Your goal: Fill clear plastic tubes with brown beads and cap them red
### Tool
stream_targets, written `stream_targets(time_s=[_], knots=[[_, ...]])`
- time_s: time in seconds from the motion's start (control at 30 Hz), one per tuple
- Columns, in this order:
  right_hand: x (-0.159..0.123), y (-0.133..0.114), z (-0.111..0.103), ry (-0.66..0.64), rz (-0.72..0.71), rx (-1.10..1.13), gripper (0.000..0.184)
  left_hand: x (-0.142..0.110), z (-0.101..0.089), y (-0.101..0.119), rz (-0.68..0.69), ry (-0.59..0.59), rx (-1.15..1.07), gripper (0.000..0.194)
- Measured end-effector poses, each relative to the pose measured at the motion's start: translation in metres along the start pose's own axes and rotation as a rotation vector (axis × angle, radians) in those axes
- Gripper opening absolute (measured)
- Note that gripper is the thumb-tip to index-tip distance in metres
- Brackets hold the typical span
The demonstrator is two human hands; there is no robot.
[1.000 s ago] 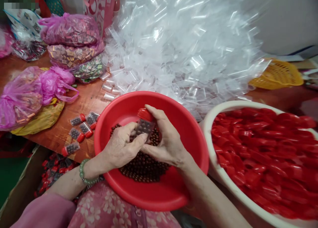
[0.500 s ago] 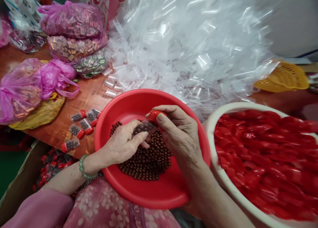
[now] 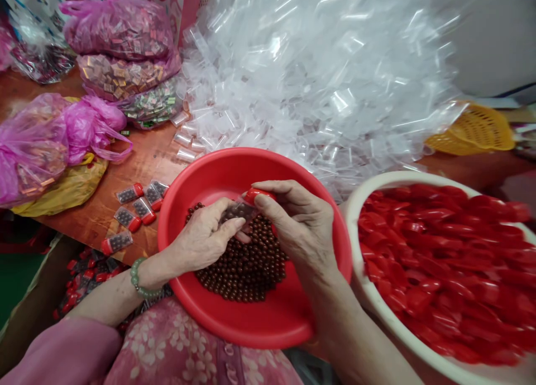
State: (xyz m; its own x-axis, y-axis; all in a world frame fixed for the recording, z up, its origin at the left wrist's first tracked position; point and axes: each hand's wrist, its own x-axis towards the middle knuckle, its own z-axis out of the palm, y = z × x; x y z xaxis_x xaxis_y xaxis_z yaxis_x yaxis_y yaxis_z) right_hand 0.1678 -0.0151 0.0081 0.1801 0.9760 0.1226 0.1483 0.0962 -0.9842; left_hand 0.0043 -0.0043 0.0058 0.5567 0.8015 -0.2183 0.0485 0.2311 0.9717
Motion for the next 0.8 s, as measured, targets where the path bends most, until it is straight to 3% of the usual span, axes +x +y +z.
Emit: stream_targets(time_s=[0.33, 0.63, 0.8], knots=[[0.005, 0.008, -0.011, 0.071, -0.008, -0.025, 0.013, 0.004, -0.002, 0.004, -0.044, 0.005, -0.198, 0.008], [0.004, -0.003, 0.009, 0.04, -0.001, 0.078, 0.018, 0.007, -0.002, 0.002, -0.036, -0.001, -0.334, 0.017], [0.003, -0.004, 0.018, 0.04, 0.034, 0.104, 0.016, 0.008, -0.002, 0.001, -0.021, -0.064, -0.335, 0.019]])
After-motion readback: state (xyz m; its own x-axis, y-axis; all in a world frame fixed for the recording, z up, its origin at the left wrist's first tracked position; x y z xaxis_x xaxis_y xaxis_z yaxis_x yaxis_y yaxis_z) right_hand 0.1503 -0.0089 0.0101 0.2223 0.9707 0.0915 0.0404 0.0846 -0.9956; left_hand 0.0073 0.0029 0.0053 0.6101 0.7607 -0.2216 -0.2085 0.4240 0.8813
